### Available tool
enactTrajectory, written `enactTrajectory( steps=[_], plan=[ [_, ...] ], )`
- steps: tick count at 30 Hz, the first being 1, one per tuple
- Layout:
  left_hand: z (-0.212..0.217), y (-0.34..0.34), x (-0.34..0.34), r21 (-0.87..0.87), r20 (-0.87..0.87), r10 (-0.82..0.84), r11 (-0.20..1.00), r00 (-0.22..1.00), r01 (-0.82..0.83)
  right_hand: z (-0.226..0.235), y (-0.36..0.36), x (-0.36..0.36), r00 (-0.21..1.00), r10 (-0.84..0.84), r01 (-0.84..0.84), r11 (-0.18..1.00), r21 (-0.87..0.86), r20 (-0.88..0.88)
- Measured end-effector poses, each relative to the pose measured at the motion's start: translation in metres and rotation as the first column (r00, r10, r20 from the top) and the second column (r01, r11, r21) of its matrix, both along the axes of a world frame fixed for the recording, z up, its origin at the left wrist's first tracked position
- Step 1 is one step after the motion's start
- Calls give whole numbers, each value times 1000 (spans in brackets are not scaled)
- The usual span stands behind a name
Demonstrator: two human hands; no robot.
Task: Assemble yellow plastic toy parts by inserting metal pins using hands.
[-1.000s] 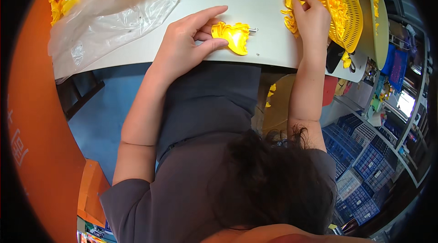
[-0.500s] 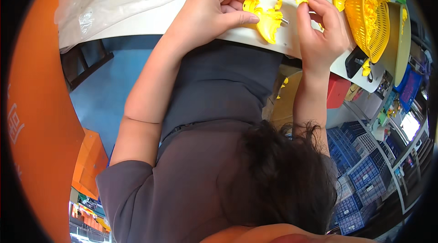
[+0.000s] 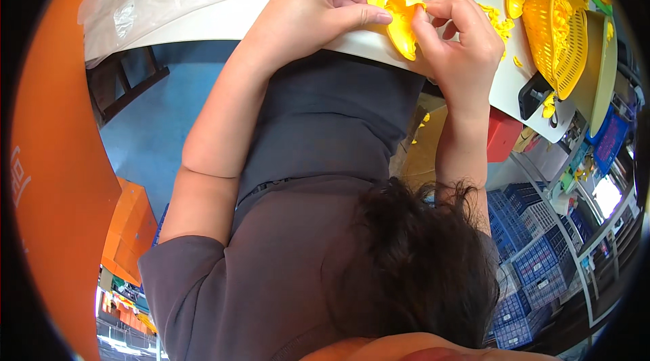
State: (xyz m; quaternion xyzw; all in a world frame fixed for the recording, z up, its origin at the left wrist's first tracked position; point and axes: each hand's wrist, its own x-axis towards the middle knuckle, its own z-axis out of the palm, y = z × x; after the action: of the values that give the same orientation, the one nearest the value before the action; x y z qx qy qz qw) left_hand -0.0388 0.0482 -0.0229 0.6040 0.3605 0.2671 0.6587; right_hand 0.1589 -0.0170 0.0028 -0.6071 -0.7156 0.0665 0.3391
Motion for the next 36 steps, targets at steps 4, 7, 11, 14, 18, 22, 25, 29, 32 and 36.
enactTrajectory(
  steps=[4, 7, 11, 14, 18, 22, 25, 29, 32, 36],
  plan=[
    [-2, 2, -2, 12, -15, -25, 1000, 1000, 25, 10, 3, 0, 999, 26, -24, 999, -48, 39],
    [4, 3, -4, -33, -75, -62, 998, 995, 60, 12, 6, -1, 993, 62, -51, 993, -108, 100],
    [11, 8, -1, -65, -34, -66, 996, 997, 64, 16, 11, -2, 991, 66, -50, 989, -141, 115],
    [5, 7, -4, -123, -37, -89, 989, 995, 83, 18, 14, -6, 993, 20, 14, 958, -286, 115],
    [0, 4, -3, 53, -39, -48, 997, 998, 51, 9, 11, -1, 994, 82, -66, 978, -200, 78],
    [-2, 4, -1, 27, -2, -36, 999, 999, 36, 9, 13, 2, 983, 138, -115, 978, -175, 124],
    [-2, 6, -3, 26, -23, -64, 998, 998, 65, 14, 18, 0, 986, 140, -116, 966, -231, 88],
    [-1, 5, -3, 33, -21, -92, 995, 996, 92, 8, 16, 7, 972, 205, -181, 964, -192, 114],
    [-2, 3, -3, -3, -7, -56, 998, 998, 56, 4, 13, 6, 971, 195, -165, 965, -206, 137],
    [2, -2, -1, 29, 9, -8, 1000, 1000, 8, 2, 5, 3, 991, 132, -126, 979, -162, 27]
  ],
)
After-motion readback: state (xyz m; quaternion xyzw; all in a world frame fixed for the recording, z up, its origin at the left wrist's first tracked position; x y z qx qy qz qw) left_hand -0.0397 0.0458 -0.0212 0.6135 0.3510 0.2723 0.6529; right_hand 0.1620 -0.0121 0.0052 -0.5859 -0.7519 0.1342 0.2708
